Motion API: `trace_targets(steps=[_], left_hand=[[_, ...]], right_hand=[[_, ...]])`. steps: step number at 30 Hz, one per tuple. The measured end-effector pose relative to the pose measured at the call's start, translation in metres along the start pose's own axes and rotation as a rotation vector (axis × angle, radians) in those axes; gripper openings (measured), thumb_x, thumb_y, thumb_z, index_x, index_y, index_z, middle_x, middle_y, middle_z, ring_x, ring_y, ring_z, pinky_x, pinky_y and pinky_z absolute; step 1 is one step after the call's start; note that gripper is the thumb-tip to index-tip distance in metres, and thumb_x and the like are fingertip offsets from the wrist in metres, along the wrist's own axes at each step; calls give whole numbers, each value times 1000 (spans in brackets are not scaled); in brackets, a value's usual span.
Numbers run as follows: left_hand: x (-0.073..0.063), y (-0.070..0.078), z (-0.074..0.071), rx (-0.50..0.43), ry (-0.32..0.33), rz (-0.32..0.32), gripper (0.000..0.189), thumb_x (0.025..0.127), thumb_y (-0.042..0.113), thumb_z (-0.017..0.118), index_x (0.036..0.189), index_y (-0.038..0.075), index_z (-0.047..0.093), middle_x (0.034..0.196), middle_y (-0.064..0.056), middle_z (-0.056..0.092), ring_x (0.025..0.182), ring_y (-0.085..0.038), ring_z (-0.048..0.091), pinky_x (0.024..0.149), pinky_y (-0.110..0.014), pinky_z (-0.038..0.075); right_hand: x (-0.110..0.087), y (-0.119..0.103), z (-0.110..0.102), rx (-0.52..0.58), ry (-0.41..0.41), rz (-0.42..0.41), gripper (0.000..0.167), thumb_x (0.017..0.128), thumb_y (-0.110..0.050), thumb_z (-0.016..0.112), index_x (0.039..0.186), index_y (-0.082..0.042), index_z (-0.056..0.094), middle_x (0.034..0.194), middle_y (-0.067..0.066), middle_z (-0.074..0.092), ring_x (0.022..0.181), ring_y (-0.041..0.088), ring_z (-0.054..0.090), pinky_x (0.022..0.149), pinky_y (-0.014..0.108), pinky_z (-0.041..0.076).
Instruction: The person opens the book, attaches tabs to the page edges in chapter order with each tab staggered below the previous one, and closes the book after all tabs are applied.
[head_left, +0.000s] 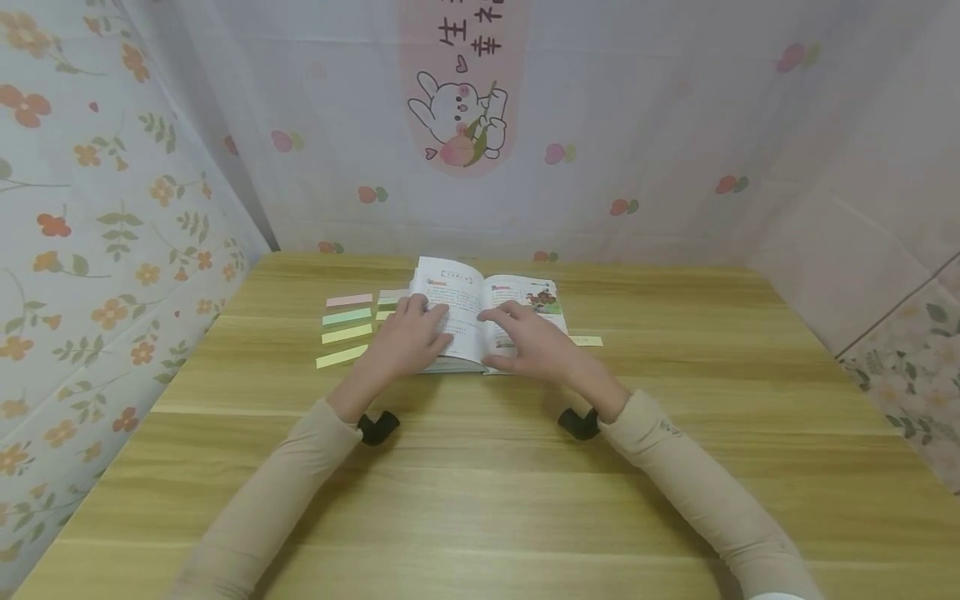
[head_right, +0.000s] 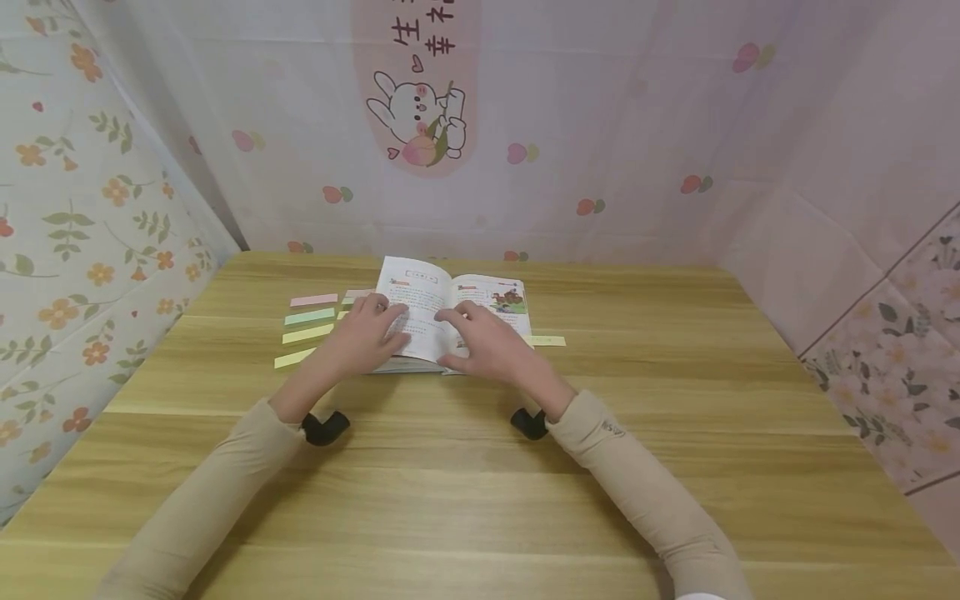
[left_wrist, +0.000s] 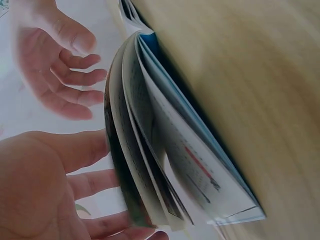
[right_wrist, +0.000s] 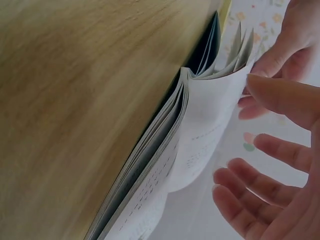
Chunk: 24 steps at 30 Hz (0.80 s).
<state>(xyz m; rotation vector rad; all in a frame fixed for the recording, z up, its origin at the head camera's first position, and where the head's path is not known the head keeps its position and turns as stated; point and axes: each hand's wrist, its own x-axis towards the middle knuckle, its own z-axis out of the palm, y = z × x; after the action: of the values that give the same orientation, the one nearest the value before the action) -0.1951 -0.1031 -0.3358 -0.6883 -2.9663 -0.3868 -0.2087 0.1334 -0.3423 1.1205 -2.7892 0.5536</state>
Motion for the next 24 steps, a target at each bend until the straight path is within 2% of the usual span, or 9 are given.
trace_targets(steps=[8,11,14,18,24], left_hand=[[-6,-5,4,-22,-14,-11,30,102,24,55,121,1,59,127,-29,50,124,-48,43,89,-57,50],[-9,-7,5,-29,-27,-19,34,102,24,55,125,-1,59,128,-30,50,125,-47,43,92,-58,49],[-11,-10,7,-22,-38,-23,39,102,23,54,131,-3,57,125,-30,51,119,-44,46,91,-54,49],[-13,-14,8,-18,-57,-46,42,103,25,53,134,-2,55,118,-26,52,107,-37,49,82,-48,50],[-15,-18,10,-14,-83,-76,29,103,27,53,116,1,56,107,-21,52,95,-34,49,73,-44,47]], right_hand=[[0,-3,5,-30,-29,-9,52,88,-29,80,132,-10,58,124,14,58,99,25,59,85,40,52],[2,-4,9,-49,-35,-30,50,88,-27,80,129,-9,59,119,13,59,92,24,58,83,38,52],[3,-6,13,-64,-54,-34,48,88,-28,80,127,-10,59,115,12,60,89,23,57,80,37,52],[4,-10,15,-73,-84,-11,47,88,-29,80,125,-12,58,111,9,59,85,20,56,76,36,51],[4,-13,15,-94,-126,34,43,88,-29,80,122,-13,57,100,4,57,78,18,54,67,33,49]])
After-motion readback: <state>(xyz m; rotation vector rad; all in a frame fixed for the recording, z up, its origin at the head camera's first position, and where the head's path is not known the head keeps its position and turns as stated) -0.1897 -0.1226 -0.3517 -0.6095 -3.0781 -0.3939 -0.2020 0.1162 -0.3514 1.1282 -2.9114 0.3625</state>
